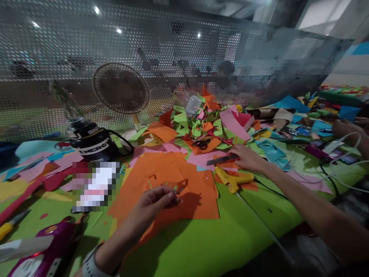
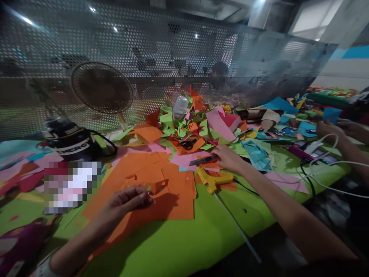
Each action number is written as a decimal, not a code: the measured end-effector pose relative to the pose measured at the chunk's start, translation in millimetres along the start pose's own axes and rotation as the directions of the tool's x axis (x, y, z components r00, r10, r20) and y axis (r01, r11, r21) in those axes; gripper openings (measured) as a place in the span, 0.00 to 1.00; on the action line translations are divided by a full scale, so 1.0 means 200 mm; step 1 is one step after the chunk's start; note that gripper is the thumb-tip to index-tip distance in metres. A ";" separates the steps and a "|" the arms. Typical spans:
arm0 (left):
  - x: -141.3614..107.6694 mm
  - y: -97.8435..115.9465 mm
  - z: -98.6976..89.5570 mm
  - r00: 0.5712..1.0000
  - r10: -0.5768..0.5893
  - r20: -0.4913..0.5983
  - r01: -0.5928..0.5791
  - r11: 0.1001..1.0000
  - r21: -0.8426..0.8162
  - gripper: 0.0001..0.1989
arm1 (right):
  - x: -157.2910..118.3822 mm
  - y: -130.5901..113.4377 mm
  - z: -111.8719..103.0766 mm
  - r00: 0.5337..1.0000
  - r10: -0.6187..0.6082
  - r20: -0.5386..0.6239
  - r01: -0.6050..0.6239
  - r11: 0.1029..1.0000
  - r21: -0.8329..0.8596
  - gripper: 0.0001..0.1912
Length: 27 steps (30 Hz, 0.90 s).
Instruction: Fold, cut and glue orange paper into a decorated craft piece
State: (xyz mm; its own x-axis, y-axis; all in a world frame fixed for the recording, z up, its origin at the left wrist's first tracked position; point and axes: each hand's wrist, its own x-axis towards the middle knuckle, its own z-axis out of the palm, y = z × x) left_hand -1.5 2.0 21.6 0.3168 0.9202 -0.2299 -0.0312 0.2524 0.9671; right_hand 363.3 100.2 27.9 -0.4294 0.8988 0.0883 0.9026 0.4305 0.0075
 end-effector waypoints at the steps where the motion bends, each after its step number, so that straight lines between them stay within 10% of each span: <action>1: 0.00 0.00 0.00 1.000 -0.006 0.000 0.006 1.000 -0.006 0.17 | -0.01 -0.01 0.00 1.000 0.011 -0.007 -0.011 1.000 -0.001 0.21; 7: 0.00 0.01 -0.02 0.999 0.000 -0.039 -0.002 0.999 -0.040 0.17 | 0.08 -0.16 -0.13 0.994 0.019 -0.107 -0.012 0.998 0.068 0.14; 15: -0.01 -0.01 -0.03 0.999 -0.002 -0.033 0.001 0.999 -0.045 0.17 | 0.59 -0.35 -0.14 0.981 0.112 0.157 -0.109 0.994 -0.028 0.17; 27: -0.01 0.00 -0.03 1.000 0.000 -0.013 -0.001 0.994 -0.112 0.19 | 0.80 -0.31 -0.16 0.954 0.070 0.291 -0.066 0.998 -0.024 0.15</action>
State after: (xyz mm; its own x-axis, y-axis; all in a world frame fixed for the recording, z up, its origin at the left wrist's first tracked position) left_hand -8.7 1.2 21.0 0.3046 0.9239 -0.2317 -0.1370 0.2833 0.9492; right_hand 239.4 213.6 73.0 -0.3559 0.9119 -0.2046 0.9294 0.3683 0.0252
